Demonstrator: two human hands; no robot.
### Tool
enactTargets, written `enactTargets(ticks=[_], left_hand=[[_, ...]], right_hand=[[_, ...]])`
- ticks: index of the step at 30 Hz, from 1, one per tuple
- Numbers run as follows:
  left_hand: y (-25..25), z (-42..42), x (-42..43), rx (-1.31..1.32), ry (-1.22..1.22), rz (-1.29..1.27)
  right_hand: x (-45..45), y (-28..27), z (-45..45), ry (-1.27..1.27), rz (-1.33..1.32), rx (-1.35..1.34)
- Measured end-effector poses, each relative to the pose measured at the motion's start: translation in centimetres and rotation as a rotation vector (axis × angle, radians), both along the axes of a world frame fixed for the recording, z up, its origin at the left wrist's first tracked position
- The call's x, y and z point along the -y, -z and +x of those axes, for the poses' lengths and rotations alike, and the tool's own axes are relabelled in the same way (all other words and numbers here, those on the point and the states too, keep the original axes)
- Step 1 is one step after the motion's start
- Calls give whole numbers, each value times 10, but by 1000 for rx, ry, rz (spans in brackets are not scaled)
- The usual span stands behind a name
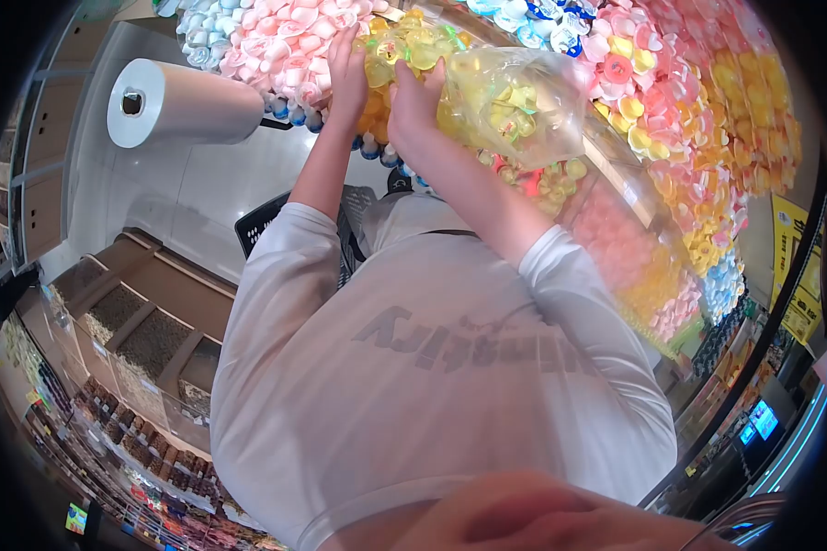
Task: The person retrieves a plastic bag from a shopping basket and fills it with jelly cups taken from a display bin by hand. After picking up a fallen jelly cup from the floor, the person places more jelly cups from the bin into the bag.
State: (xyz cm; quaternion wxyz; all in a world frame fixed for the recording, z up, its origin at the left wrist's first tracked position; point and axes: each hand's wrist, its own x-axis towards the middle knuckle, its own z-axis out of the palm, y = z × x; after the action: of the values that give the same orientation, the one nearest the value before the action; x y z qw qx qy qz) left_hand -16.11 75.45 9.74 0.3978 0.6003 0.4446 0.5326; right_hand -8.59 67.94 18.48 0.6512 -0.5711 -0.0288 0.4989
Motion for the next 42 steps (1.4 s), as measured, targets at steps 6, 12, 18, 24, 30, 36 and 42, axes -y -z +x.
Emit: enactTargets(ticks=[6,12,18,24,30,36,42], left_hand=[[7,4,13,-443,-183,229],[8,0,26,-527,-204,295],[2,0,37,-542,-188,266],[26,-17,31,-923,-157,206],[-33,-5,58,-586,-318,307],[-72,52,156,-488,234,595],[-65,143,203,-773,945,132]], right_hand=[[24,10,6,-378,-13,603],[52,17,24,-508,169,853],[110,-9,74,-1012,231,411],[179,8,186,-822,38,506],[235,123,330,-534,-238,797],[231,124,304,-1107,-444,1225],[200,163,267,-1036,-341,1341]])
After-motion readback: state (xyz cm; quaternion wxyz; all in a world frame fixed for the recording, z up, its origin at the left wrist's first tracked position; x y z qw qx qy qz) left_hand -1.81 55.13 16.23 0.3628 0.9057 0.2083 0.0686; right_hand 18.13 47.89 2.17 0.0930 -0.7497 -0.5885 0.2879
